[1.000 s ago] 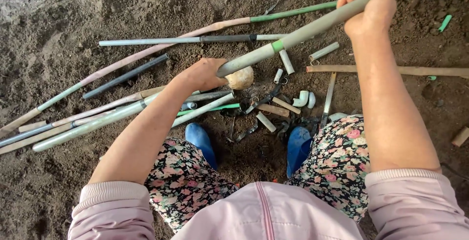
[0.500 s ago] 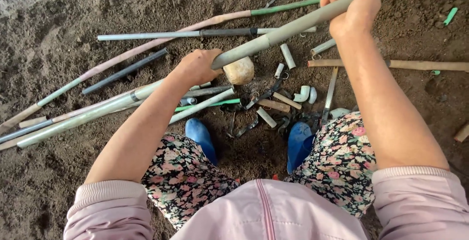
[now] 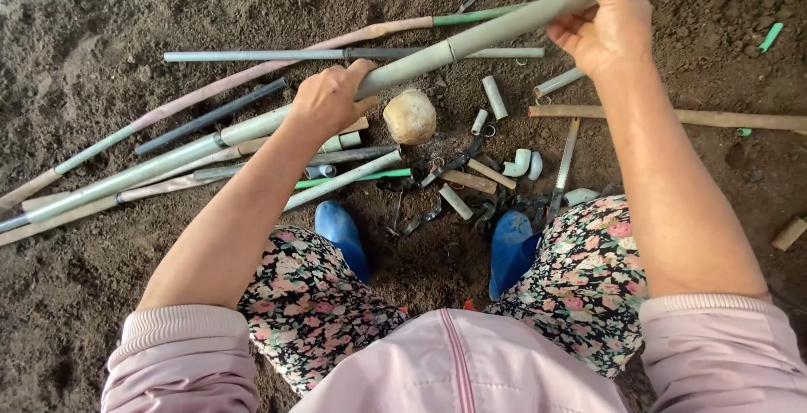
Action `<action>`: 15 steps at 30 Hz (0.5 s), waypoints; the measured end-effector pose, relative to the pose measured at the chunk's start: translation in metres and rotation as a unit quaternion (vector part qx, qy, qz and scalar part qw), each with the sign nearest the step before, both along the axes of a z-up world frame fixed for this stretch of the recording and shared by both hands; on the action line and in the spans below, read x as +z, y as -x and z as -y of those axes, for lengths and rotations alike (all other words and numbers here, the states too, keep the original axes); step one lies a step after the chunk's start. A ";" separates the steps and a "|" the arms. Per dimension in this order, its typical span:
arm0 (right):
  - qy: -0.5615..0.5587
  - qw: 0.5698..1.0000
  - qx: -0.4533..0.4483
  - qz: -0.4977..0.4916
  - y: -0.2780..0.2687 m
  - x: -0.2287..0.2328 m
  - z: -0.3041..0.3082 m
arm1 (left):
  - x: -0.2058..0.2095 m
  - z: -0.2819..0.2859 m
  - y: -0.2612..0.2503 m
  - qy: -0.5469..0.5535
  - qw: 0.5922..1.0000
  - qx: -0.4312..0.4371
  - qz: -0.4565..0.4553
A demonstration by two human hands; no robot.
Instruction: The person sits on a small red stool on the ground and assembles PVC pipes. They insert a smaller green pipe into a larger white pipe, then wrap the joint with black tape. They also use a wooden stick to tap the pipe assembly.
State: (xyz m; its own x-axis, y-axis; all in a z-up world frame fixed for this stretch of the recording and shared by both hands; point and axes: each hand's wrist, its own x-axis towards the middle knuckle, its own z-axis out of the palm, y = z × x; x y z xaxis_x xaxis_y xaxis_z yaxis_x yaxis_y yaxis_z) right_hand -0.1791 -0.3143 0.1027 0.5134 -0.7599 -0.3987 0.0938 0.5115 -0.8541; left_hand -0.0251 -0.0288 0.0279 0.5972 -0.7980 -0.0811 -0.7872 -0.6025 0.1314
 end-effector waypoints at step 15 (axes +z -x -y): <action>0.075 0.993 0.048 0.074 -0.001 -0.033 0.019 | -0.003 -0.002 0.007 0.004 0.989 0.026 -0.148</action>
